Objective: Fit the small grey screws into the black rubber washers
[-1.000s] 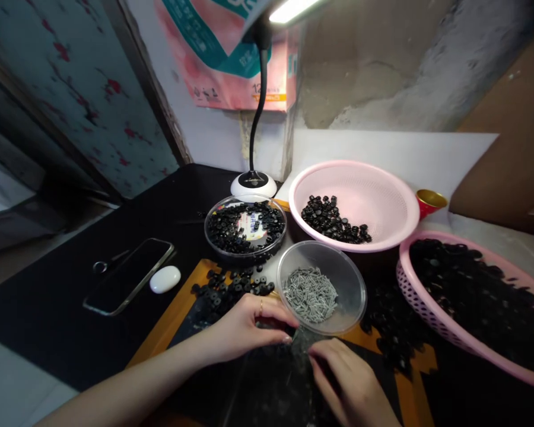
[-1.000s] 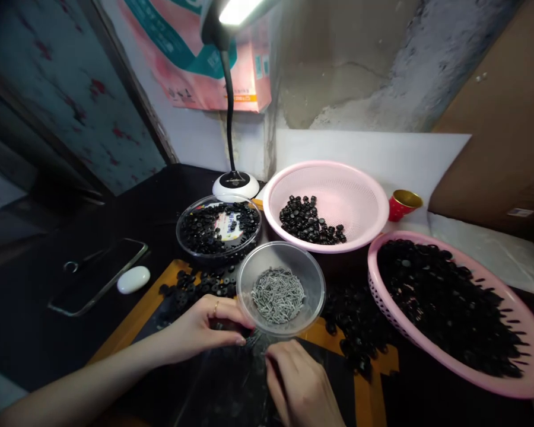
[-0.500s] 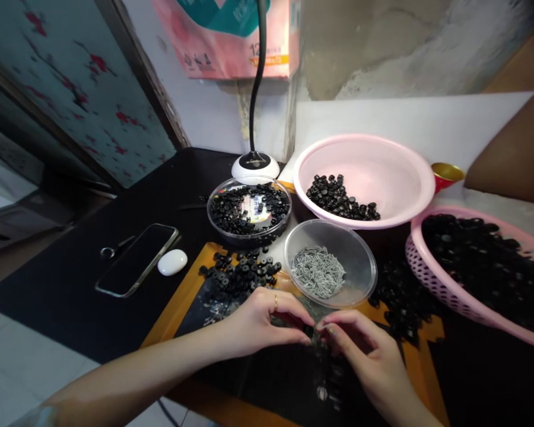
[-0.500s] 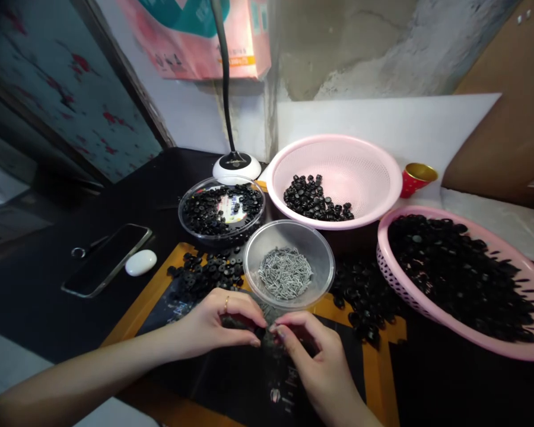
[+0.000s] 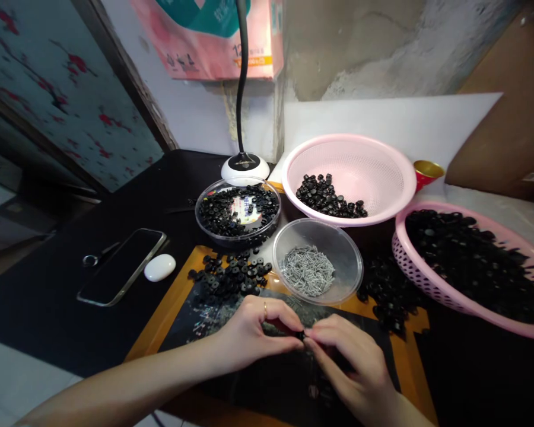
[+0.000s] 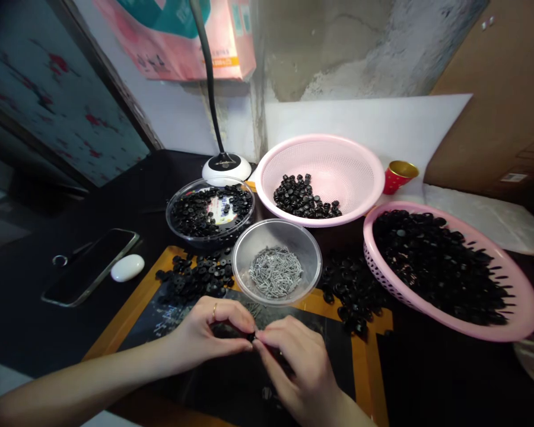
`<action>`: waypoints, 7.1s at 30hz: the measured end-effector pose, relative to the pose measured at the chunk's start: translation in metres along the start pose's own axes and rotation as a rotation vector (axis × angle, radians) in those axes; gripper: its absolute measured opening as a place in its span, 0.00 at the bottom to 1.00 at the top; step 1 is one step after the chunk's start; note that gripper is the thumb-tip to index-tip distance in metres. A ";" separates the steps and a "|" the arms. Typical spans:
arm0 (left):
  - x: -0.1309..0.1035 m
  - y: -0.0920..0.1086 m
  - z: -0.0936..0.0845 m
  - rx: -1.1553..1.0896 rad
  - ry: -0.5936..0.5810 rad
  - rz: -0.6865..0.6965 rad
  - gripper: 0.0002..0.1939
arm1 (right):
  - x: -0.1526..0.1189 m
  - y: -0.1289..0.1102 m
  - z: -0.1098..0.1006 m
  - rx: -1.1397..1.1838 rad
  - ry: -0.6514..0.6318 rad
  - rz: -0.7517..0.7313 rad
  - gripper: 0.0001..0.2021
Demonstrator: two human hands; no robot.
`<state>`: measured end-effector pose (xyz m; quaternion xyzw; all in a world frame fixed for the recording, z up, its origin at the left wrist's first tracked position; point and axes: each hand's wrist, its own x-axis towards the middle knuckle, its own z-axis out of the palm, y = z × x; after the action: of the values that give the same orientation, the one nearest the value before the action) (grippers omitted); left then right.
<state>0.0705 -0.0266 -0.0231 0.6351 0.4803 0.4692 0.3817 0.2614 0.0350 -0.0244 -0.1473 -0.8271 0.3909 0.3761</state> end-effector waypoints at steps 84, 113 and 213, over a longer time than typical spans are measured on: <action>-0.001 0.010 -0.006 0.015 0.032 0.178 0.04 | -0.005 -0.002 -0.002 0.407 -0.002 0.513 0.08; -0.001 0.006 -0.003 0.226 -0.017 0.424 0.02 | -0.009 0.011 0.009 0.949 -0.250 0.898 0.16; 0.009 0.012 -0.027 0.031 -0.285 -0.098 0.10 | 0.000 0.001 0.007 -0.177 -0.167 0.105 0.06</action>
<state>0.0489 -0.0196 -0.0026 0.6770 0.4587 0.3477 0.4587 0.2561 0.0324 -0.0283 -0.1901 -0.8779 0.3466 0.2703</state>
